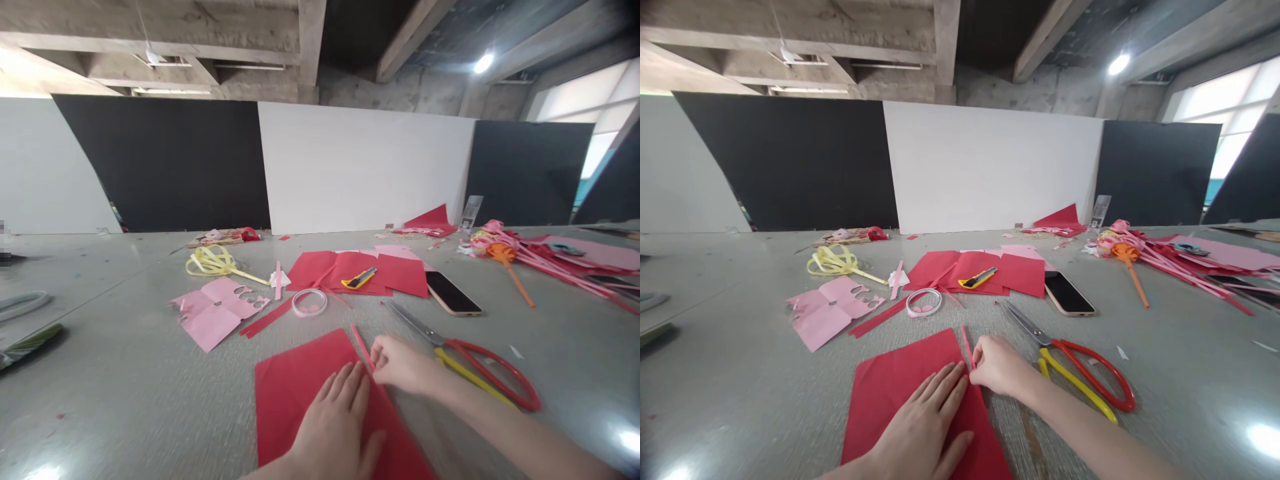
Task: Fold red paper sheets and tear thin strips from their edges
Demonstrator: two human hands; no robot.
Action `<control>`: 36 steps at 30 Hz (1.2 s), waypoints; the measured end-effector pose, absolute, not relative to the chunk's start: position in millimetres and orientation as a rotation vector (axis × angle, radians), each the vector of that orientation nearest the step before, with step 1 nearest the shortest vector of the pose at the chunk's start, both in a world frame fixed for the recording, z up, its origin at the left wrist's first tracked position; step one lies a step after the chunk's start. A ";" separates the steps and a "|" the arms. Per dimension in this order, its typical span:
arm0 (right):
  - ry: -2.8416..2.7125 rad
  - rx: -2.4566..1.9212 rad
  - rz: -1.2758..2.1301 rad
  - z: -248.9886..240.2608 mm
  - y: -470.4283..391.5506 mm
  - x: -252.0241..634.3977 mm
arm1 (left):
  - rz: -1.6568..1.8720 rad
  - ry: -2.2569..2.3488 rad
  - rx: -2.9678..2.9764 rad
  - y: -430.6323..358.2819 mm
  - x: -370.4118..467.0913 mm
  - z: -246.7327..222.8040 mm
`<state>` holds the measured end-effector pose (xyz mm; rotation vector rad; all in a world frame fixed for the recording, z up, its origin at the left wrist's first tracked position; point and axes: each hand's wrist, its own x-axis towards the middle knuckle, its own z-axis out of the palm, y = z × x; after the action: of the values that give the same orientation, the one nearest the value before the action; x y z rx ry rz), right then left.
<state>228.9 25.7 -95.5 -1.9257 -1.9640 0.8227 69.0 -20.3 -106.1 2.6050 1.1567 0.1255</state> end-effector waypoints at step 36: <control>-1.967 -1.676 0.652 -124.5 37.7 229.6 | 0.190 1.270 2.637 -8.5 61.0 -113.4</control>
<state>229.6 37.7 -124.5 -1.6755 -1.9668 0.6516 61.0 -8.5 -113.4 2.6365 1.2702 0.1900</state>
